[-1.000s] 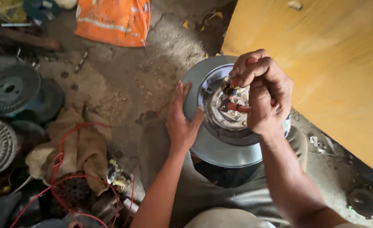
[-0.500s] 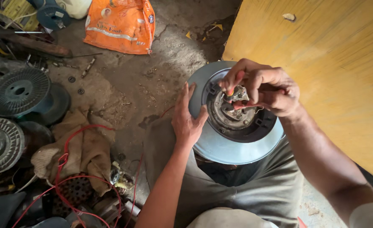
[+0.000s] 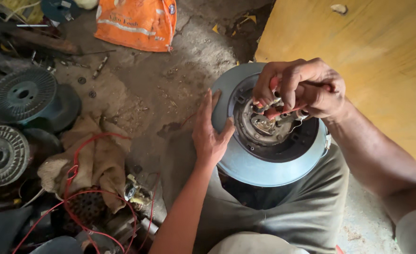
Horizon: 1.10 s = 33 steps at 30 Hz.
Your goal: The person uses a multimeter probe to test electrical connections on the terminals of a disassembled electric motor held on their lap. They repeatedly touch the probe to different points and then briefly handle a small yellow-capped bottle.
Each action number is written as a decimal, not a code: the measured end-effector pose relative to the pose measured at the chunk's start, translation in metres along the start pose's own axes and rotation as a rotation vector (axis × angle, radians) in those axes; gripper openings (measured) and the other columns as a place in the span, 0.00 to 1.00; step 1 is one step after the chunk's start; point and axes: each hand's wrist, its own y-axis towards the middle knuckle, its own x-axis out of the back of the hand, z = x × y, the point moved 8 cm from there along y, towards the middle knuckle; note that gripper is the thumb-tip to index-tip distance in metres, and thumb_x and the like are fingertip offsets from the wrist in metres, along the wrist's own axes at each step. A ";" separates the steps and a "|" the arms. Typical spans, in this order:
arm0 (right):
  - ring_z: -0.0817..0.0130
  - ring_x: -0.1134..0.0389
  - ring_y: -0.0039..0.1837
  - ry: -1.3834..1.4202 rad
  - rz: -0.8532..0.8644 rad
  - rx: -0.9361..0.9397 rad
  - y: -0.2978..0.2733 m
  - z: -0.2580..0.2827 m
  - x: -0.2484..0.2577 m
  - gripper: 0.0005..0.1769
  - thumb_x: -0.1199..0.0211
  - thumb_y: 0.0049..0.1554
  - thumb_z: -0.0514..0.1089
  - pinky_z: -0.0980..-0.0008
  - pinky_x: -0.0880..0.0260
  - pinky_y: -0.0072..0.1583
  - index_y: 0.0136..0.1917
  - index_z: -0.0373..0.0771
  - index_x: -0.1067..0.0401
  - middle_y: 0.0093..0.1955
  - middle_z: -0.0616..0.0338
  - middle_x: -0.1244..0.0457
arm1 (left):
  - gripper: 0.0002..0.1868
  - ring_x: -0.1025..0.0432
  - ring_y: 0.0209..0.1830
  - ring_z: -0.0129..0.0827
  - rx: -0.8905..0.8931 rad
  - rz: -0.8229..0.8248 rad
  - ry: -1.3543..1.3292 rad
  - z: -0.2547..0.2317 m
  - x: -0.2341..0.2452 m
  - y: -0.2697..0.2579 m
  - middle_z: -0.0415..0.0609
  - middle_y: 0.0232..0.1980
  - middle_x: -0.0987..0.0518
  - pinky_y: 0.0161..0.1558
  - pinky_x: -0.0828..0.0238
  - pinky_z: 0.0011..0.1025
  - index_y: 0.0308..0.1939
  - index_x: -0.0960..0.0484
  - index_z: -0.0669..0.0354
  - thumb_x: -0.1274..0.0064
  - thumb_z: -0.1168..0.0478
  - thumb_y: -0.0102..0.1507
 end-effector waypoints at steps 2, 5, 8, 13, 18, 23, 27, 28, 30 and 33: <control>0.52 0.31 0.56 0.006 0.034 0.022 0.001 0.001 -0.002 0.11 0.53 0.59 0.29 0.65 0.21 0.55 0.44 0.34 0.30 0.48 0.43 0.38 | 0.46 0.36 0.78 0.51 0.017 -0.002 -0.028 0.000 0.001 -0.001 0.51 0.75 0.28 0.77 0.42 0.42 0.81 0.46 0.59 0.41 0.63 0.61; 0.56 0.32 0.54 -0.043 0.051 0.039 0.004 0.000 -0.001 0.10 0.54 0.58 0.30 0.67 0.22 0.54 0.45 0.35 0.31 0.49 0.44 0.38 | 0.45 0.35 0.78 0.49 0.034 -0.008 -0.046 0.000 0.002 -0.002 0.51 0.76 0.28 0.77 0.42 0.41 0.81 0.46 0.58 0.40 0.64 0.62; 0.60 0.33 0.50 -0.046 0.050 0.030 0.006 0.000 -0.004 0.11 0.57 0.56 0.31 0.69 0.22 0.50 0.44 0.34 0.32 0.50 0.44 0.38 | 0.46 0.35 0.79 0.48 0.020 -0.016 -0.040 -0.003 0.003 -0.001 0.51 0.76 0.28 0.78 0.42 0.40 0.81 0.46 0.58 0.41 0.65 0.62; 0.62 0.33 0.49 -0.238 -0.265 0.086 -0.003 0.006 -0.006 0.11 0.58 0.60 0.31 0.68 0.26 0.53 0.40 0.36 0.36 0.47 0.46 0.39 | 0.46 0.36 0.79 0.49 0.046 -0.002 -0.038 -0.001 0.002 0.000 0.51 0.76 0.28 0.78 0.42 0.41 0.81 0.46 0.58 0.41 0.65 0.62; 0.67 0.33 0.48 -0.439 -0.654 0.290 -0.018 0.007 -0.020 0.12 0.58 0.62 0.31 0.69 0.27 0.54 0.40 0.35 0.35 0.47 0.50 0.38 | 0.44 0.35 0.78 0.49 0.100 0.011 -0.058 0.003 0.003 -0.002 0.52 0.75 0.27 0.76 0.40 0.41 0.80 0.44 0.59 0.42 0.64 0.61; 0.67 0.35 0.55 -0.465 -0.770 0.233 -0.031 0.003 -0.027 0.10 0.57 0.65 0.32 0.71 0.30 0.59 0.45 0.34 0.35 0.53 0.50 0.39 | 0.43 0.35 0.77 0.50 0.021 0.001 -0.029 -0.001 0.001 -0.002 0.51 0.75 0.27 0.77 0.41 0.41 0.79 0.43 0.60 0.42 0.63 0.62; 0.66 0.36 0.57 -0.461 -0.660 0.183 -0.026 0.006 -0.027 0.06 0.52 0.56 0.33 0.69 0.33 0.65 0.45 0.33 0.34 0.55 0.50 0.40 | 0.45 0.37 0.77 0.52 0.025 -0.011 0.011 0.006 -0.002 -0.002 0.53 0.75 0.29 0.75 0.43 0.43 0.78 0.43 0.61 0.39 0.61 0.60; 0.65 0.37 0.58 -0.422 -0.614 0.188 -0.023 0.007 -0.025 0.05 0.50 0.55 0.34 0.69 0.35 0.65 0.45 0.33 0.34 0.55 0.50 0.40 | 0.45 0.37 0.77 0.52 0.005 -0.016 0.007 0.005 -0.002 -0.002 0.52 0.75 0.28 0.76 0.43 0.43 0.79 0.44 0.61 0.40 0.60 0.61; 0.64 0.37 0.58 -0.324 -0.518 0.175 -0.017 0.006 -0.023 0.05 0.48 0.53 0.35 0.67 0.36 0.65 0.43 0.34 0.33 0.56 0.47 0.39 | 0.45 0.38 0.78 0.51 -0.031 -0.024 0.003 0.003 -0.002 -0.003 0.50 0.75 0.28 0.77 0.44 0.42 0.80 0.45 0.61 0.41 0.60 0.62; 0.61 0.34 0.59 -0.195 -0.340 0.153 -0.010 0.006 -0.020 0.04 0.47 0.51 0.37 0.62 0.34 0.69 0.40 0.35 0.33 0.57 0.45 0.38 | 0.44 0.37 0.78 0.51 -0.024 -0.027 -0.005 0.004 -0.001 -0.003 0.50 0.75 0.28 0.77 0.43 0.42 0.80 0.45 0.60 0.42 0.60 0.62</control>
